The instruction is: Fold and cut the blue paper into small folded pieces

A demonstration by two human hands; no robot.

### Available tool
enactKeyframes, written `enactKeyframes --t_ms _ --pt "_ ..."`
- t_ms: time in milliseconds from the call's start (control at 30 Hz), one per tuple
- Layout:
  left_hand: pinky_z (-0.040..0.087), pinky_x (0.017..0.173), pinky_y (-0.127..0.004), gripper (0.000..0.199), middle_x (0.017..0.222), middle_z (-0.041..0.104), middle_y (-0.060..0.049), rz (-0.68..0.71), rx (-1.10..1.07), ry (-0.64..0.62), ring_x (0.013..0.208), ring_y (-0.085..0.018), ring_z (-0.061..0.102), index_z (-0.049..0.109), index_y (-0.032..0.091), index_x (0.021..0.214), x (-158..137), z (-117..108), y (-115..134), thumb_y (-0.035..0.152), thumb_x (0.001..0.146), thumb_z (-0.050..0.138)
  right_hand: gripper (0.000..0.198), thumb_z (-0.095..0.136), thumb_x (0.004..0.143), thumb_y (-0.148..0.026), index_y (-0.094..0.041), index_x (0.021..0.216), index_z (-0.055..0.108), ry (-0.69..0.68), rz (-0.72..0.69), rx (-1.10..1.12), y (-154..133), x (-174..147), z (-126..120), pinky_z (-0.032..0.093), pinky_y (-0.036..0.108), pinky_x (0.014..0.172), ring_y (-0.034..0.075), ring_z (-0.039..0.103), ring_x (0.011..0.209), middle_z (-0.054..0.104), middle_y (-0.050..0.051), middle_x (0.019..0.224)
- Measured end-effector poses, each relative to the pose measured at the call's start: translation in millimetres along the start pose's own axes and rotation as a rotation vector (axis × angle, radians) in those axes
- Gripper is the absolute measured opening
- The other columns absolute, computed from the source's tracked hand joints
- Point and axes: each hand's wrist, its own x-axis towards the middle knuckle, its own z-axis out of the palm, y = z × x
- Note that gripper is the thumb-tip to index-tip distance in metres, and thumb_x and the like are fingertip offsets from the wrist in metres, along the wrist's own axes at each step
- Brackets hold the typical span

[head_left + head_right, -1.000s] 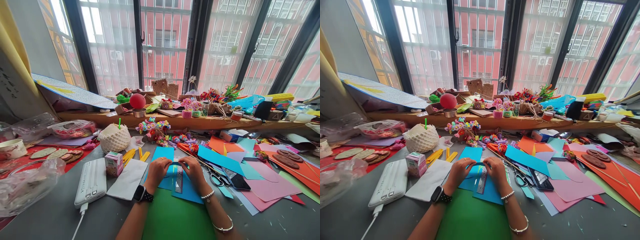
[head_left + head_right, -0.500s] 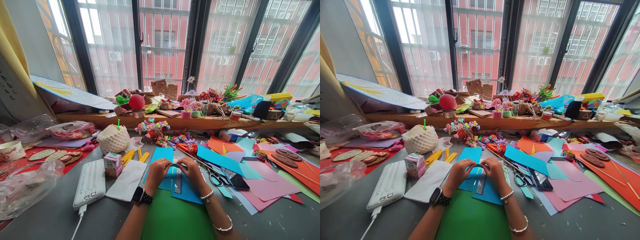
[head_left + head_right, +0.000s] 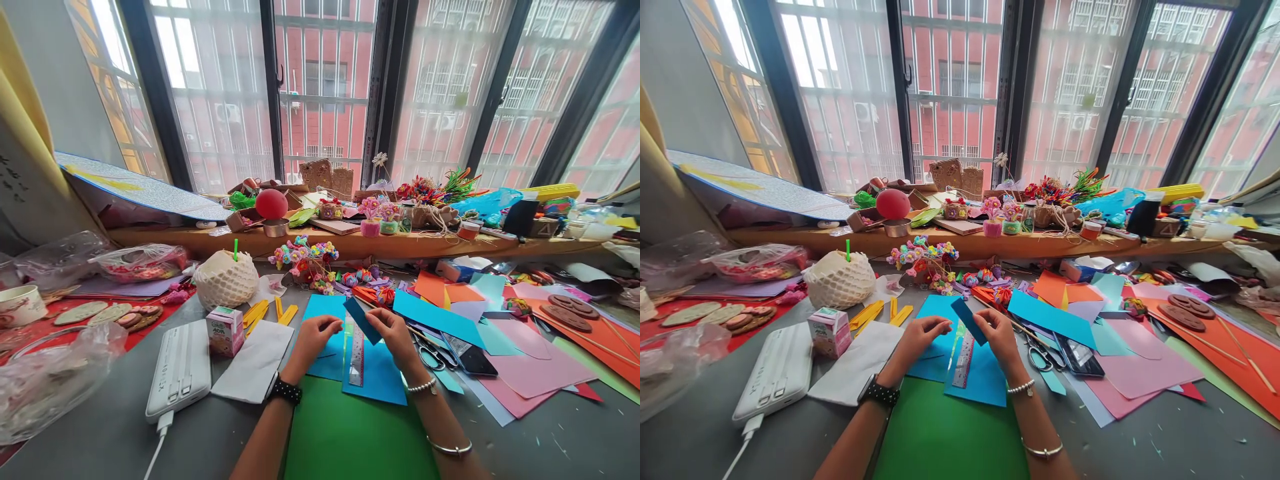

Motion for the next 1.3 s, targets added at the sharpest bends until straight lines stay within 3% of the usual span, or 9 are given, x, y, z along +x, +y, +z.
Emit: enactKeyframes --t_ms 67,167,367,667,867,933,1100,1300 --pt "0.047 0.064 -0.025 0.027 0.073 0.068 -0.005 -0.033 -0.138 -0.096 0.071 -0.018 0.062 0.063 0.014 0.075 0 4 1 0.039 0.072 0.053 0.033 0.058 0.067 -0.047 -0.014 0.070 0.059 -0.025 0.036 0.070 -3 -2 4 0.040 0.024 0.054 0.014 0.052 0.060 0.059 0.002 0.065" --pt "0.046 0.062 -0.024 0.030 0.070 0.067 -0.005 -0.041 -0.196 -0.119 0.069 -0.018 0.061 0.062 0.014 0.070 -1 9 -1 0.043 0.070 0.054 0.032 0.060 0.064 -0.047 -0.015 0.069 0.059 -0.095 0.079 0.137 -5 -4 10 0.039 0.023 0.053 0.013 0.051 0.059 0.058 0.001 0.063" --pt "0.046 0.061 -0.025 0.031 0.063 0.065 -0.004 -0.048 -0.195 -0.065 0.064 -0.017 0.061 0.060 0.014 0.063 -1 8 1 0.045 0.068 0.055 0.032 0.062 0.063 -0.046 -0.015 0.069 0.061 -0.167 0.074 0.112 -4 -3 11 0.039 0.024 0.057 0.014 0.052 0.061 0.059 0.001 0.065" --pt "0.047 0.063 -0.027 0.031 0.058 0.062 -0.003 -0.137 -0.333 0.137 0.062 -0.017 0.060 0.058 0.014 0.059 3 5 0 0.044 0.062 0.060 0.033 0.062 0.062 -0.046 -0.014 0.062 0.059 -0.253 0.130 0.153 2 0 7 0.040 0.025 0.057 0.011 0.049 0.056 0.053 -0.002 0.058" --pt "0.047 0.064 -0.026 0.033 0.056 0.059 0.000 -0.214 -0.415 0.109 0.062 -0.015 0.059 0.058 0.013 0.059 2 6 1 0.046 0.059 0.064 0.033 0.066 0.056 -0.047 -0.015 0.059 0.059 -0.267 0.184 0.203 -3 -2 9 0.042 0.026 0.059 0.012 0.050 0.056 0.053 -0.003 0.056" --pt "0.048 0.066 -0.027 0.034 0.063 0.061 -0.001 -0.226 -0.474 0.066 0.067 -0.016 0.060 0.060 0.012 0.065 1 6 4 0.045 0.059 0.065 0.033 0.067 0.055 -0.046 -0.015 0.058 0.059 -0.297 0.226 0.256 -5 -3 10 0.043 0.026 0.062 0.011 0.051 0.057 0.052 -0.003 0.057" --pt "0.045 0.079 -0.032 0.044 0.100 0.062 -0.008 -0.132 -0.711 -0.077 0.090 -0.020 0.057 0.056 0.016 0.104 -2 5 9 0.042 0.067 0.061 0.034 0.067 0.056 -0.047 -0.014 0.061 0.060 -0.333 0.312 0.422 -3 -4 14 0.043 0.025 0.063 0.009 0.051 0.056 0.054 -0.002 0.058" --pt "0.044 0.077 -0.032 0.049 0.096 0.064 -0.010 -0.143 -0.697 -0.085 0.092 -0.022 0.057 0.055 0.014 0.105 -3 5 12 0.041 0.065 0.064 0.030 0.062 0.065 -0.044 -0.015 0.065 0.060 -0.394 0.251 0.349 -6 -8 13 0.044 0.024 0.063 0.010 0.053 0.060 0.056 -0.001 0.062"
